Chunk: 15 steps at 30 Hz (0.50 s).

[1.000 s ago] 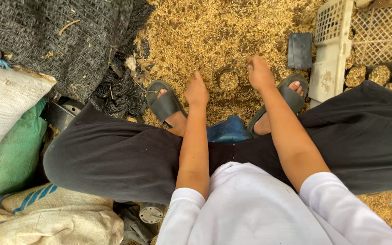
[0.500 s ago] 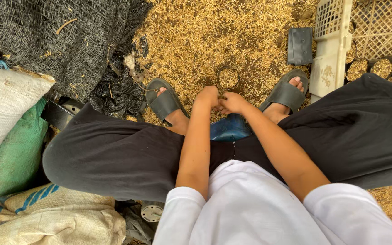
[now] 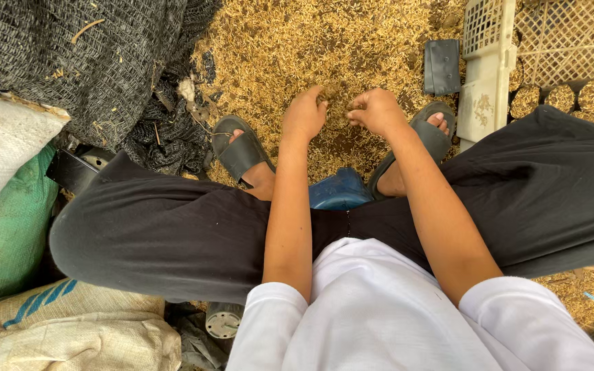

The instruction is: The person scoops loose sawdust from the floor, packs it into a small black plastic mold, and compresses it by hand to form a compacted pellet. The finished pellet is then placed into a nearby white crate.

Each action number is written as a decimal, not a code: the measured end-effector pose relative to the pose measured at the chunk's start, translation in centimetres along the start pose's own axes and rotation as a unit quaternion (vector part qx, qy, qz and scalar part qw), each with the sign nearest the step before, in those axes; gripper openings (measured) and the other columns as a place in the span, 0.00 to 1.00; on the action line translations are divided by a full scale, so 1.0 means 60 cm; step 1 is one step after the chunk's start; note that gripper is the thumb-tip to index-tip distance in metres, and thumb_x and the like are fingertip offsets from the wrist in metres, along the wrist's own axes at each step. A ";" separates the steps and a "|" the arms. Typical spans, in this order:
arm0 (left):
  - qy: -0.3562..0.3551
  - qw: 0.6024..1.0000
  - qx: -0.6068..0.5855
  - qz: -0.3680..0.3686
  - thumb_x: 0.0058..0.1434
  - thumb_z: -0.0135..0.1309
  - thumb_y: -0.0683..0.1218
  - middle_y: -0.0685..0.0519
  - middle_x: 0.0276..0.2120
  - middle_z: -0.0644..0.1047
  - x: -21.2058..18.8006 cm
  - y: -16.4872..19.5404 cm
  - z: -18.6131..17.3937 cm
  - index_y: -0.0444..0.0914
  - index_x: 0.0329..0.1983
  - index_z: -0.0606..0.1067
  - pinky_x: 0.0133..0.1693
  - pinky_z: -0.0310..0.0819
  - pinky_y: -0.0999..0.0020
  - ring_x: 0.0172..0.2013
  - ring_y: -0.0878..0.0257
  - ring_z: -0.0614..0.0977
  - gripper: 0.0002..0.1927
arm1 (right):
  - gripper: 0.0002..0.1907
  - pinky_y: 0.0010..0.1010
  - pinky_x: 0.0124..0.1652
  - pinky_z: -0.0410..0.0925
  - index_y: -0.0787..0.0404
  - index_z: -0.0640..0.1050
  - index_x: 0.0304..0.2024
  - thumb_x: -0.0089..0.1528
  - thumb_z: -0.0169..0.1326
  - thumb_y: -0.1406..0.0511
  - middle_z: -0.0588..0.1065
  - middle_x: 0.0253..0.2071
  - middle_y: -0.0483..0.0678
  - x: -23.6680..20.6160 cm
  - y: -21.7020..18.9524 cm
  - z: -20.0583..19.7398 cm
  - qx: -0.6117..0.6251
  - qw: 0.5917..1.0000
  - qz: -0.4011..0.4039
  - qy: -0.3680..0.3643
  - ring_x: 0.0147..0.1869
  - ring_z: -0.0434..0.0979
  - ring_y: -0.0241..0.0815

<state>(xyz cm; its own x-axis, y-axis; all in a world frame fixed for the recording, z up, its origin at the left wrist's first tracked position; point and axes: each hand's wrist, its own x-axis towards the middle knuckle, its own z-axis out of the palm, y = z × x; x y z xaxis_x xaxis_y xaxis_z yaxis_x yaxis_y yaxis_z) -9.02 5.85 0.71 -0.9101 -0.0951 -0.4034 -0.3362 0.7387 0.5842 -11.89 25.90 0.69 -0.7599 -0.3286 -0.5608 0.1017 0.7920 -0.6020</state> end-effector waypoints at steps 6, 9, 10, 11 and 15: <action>-0.041 0.993 -0.033 -0.109 0.70 0.54 0.53 0.48 0.49 0.80 0.003 -0.021 0.025 0.42 0.55 0.78 0.52 0.76 0.55 0.50 0.53 0.82 0.15 | 0.12 0.30 0.33 0.77 0.67 0.79 0.49 0.67 0.51 0.67 0.82 0.38 0.50 0.003 0.003 -0.005 0.121 0.992 -0.022 -0.024 0.37 0.85 0.35; -0.018 0.990 -0.105 -0.091 0.68 0.56 0.52 0.49 0.48 0.78 -0.006 -0.017 0.041 0.43 0.55 0.76 0.51 0.76 0.57 0.48 0.54 0.82 0.16 | 0.13 0.29 0.34 0.77 0.70 0.80 0.45 0.69 0.48 0.65 0.82 0.37 0.50 -0.002 -0.010 -0.010 0.167 0.986 -0.001 -0.026 0.38 0.85 0.36; -0.002 0.988 -0.132 -0.078 0.67 0.57 0.51 0.50 0.48 0.76 -0.012 -0.015 0.047 0.43 0.54 0.76 0.50 0.77 0.57 0.47 0.55 0.81 0.15 | 0.15 0.29 0.35 0.77 0.71 0.81 0.43 0.70 0.48 0.64 0.83 0.36 0.51 -0.005 -0.015 -0.012 0.174 0.984 0.016 -0.030 0.37 0.85 0.37; 0.040 0.993 -0.109 -0.010 0.62 0.60 0.50 0.50 0.47 0.76 -0.017 -0.012 0.050 0.43 0.52 0.77 0.49 0.75 0.57 0.47 0.53 0.80 0.16 | 0.16 0.30 0.35 0.77 0.71 0.81 0.43 0.71 0.48 0.63 0.83 0.37 0.53 -0.007 -0.020 -0.015 0.147 0.988 0.031 -0.034 0.37 0.85 0.39; 0.120 0.982 -0.028 0.141 0.53 0.67 0.45 0.53 0.44 0.77 -0.025 0.002 0.057 0.44 0.44 0.81 0.50 0.73 0.56 0.47 0.52 0.79 0.15 | 0.20 0.32 0.36 0.75 0.72 0.82 0.43 0.74 0.47 0.60 0.84 0.38 0.57 -0.009 -0.026 -0.019 0.102 0.990 0.081 -0.052 0.37 0.85 0.43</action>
<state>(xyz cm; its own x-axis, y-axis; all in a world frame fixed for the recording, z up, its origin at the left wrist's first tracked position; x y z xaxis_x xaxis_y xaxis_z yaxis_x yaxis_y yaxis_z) -6.88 8.36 -1.06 -0.9976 -0.0508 -0.0465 -0.0688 0.7211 0.6894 -12.41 25.43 2.59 -0.6537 -0.2658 -0.7086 0.3517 0.7223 -0.5955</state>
